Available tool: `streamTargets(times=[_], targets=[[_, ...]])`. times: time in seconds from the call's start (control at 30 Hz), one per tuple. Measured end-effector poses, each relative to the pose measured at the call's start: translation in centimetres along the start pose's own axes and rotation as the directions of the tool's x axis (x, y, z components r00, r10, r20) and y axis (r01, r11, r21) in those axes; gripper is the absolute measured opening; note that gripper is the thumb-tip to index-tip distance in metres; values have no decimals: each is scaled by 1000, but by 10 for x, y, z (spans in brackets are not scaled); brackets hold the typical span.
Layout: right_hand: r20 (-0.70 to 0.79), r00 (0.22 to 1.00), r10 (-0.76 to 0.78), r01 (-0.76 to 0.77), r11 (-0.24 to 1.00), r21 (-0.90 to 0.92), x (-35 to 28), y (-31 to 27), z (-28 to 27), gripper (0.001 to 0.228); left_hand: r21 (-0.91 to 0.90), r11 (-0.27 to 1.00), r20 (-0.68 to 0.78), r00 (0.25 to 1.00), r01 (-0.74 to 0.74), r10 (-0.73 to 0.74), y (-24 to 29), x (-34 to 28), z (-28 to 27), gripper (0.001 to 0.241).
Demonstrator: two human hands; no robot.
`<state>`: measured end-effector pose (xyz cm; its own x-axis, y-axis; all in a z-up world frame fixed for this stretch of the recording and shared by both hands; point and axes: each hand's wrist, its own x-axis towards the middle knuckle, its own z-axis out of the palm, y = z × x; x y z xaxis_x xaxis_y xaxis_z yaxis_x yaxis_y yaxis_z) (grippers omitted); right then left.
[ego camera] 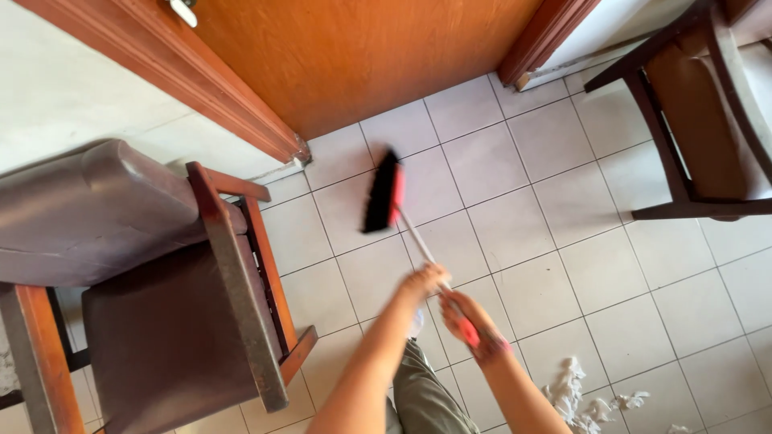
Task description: The recorder is sweeping scraps of paper and debris from a tiled terrace floor using a broom and moving a small stool with shoes on it.
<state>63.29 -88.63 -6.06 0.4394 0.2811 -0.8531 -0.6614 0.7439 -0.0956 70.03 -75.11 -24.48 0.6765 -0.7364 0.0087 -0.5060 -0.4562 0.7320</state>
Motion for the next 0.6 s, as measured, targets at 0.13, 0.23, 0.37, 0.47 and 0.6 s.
streamTargets(times=[0.13,0.23,0.37,0.47,0.6], targets=[[-326,945,37,26,982,188,-105,38,-112,20,-427,833,527,845,351,-86,159,-3,68,31],[-342,917,206,-65,922,381,-98,110,-276,23,-508,847,581,789,160,199,220,-32,108,22],[-168,973,155,-68,900,431,-59,176,-386,27,-448,830,521,657,-333,545,263,-23,49,12],[-560,828,-24,233,924,305,-83,158,-286,18,-341,832,411,726,-439,551,255,-9,-5,21],[-388,920,-64,192,934,301,-133,45,-49,31,-170,908,506,757,-383,414,213,42,-123,8]])
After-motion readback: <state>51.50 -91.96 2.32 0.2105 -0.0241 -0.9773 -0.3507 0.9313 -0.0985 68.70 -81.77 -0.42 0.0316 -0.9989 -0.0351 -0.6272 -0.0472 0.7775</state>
